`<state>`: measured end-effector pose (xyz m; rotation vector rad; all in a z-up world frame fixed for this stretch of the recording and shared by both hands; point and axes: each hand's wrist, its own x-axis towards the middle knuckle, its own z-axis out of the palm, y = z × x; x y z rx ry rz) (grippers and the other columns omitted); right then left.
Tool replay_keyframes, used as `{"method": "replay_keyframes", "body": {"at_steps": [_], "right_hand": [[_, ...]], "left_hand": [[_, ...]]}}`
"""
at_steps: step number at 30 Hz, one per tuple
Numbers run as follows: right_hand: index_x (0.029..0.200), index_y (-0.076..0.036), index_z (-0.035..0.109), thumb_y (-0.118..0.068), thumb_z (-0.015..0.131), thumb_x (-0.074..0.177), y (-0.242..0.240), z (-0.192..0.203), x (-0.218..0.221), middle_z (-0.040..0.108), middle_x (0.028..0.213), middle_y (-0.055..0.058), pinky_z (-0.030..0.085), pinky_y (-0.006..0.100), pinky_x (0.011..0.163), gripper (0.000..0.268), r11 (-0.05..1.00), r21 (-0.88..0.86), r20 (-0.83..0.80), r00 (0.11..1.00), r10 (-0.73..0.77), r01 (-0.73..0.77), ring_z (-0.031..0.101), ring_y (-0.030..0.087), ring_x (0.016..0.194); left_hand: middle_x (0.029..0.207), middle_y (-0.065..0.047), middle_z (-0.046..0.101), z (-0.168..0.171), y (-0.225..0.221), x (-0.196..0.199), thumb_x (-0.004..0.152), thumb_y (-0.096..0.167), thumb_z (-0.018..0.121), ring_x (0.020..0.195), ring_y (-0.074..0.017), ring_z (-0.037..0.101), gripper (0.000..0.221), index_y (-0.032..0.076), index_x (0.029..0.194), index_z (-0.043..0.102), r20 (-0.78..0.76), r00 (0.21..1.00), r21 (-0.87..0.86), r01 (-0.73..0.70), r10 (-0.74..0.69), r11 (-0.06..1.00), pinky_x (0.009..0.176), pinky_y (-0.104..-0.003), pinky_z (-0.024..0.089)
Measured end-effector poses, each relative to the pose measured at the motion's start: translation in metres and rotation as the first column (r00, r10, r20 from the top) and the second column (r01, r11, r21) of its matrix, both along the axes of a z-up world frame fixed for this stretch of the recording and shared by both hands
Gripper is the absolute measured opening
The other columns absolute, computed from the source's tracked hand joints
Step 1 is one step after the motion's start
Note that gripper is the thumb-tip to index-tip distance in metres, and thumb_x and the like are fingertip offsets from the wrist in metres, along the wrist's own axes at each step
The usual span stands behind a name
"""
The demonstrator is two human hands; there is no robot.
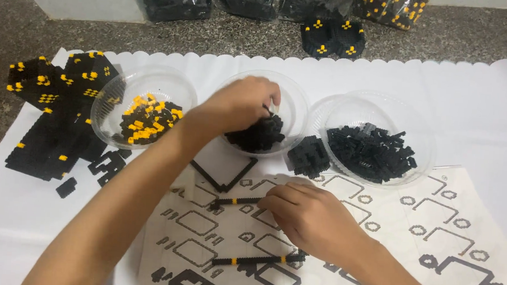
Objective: Assembling a rectangular frame using small interlocking plastic toy pieces on a template.
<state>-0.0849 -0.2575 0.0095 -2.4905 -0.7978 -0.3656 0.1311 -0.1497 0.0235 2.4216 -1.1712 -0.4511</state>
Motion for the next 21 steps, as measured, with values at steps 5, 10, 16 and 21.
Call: {"method": "replay_keyframes", "body": {"at_steps": [5, 10, 16, 21], "right_hand": [[0.096, -0.003, 0.066, -0.004, 0.052, 0.089, -0.002, -0.003, 0.0, 0.067, 0.089, 0.008, 0.053, 0.04, 0.081, 0.016, 1.0, 0.002, -0.012, 1.0, 0.0, 0.0, 0.064, 0.027, 0.08], [0.095, -0.003, 0.067, -0.007, 0.049, 0.091, -0.001, -0.003, 0.001, 0.067, 0.087, 0.006, 0.052, 0.041, 0.086, 0.019, 1.0, -0.024, -0.004, 1.0, -0.002, 0.002, 0.065, 0.027, 0.084], [0.095, -0.004, 0.066, -0.007, 0.046, 0.092, -0.001, 0.0, 0.0, 0.068, 0.087, 0.005, 0.054, 0.038, 0.076, 0.02, 1.0, -0.022, -0.037, 0.999, -0.011, 0.01, 0.066, 0.027, 0.086], [0.094, -0.005, 0.066, -0.007, 0.04, 0.094, -0.001, 0.002, -0.002, 0.068, 0.087, 0.008, 0.052, 0.038, 0.06, 0.026, 1.0, -0.019, -0.049, 0.999, -0.01, 0.009, 0.063, 0.027, 0.075]], "left_hand": [[0.099, -0.008, 0.064, 0.021, 0.018, -0.004, 0.079, 0.005, 0.047, 0.094, -0.0223, 0.058, 0.023, 0.01, 0.093, 0.064, 0.124, 0.991, -0.153, 0.059, -0.04, 0.986, 0.078, -0.035, 0.043], [0.1, -0.008, 0.064, 0.027, 0.022, -0.011, 0.086, 0.016, 0.042, 0.098, -0.0232, 0.055, 0.025, 0.009, 0.095, 0.065, 0.095, 0.995, -0.151, 0.031, -0.017, 0.988, 0.081, -0.036, 0.041], [0.1, -0.008, 0.056, 0.02, 0.026, -0.013, 0.087, 0.008, 0.05, 0.052, -0.016, 0.061, 0.019, 0.01, 0.087, 0.068, 0.012, 0.999, -0.178, -0.036, 0.038, 0.983, 0.066, -0.029, 0.048], [0.091, -0.005, 0.064, 0.03, 0.044, -0.025, 0.09, 0.018, 0.057, 0.086, -0.021, 0.059, 0.014, 0.013, 0.093, 0.07, 0.254, 0.967, -0.395, 0.104, 0.0, 0.913, 0.078, -0.034, 0.041]]}}
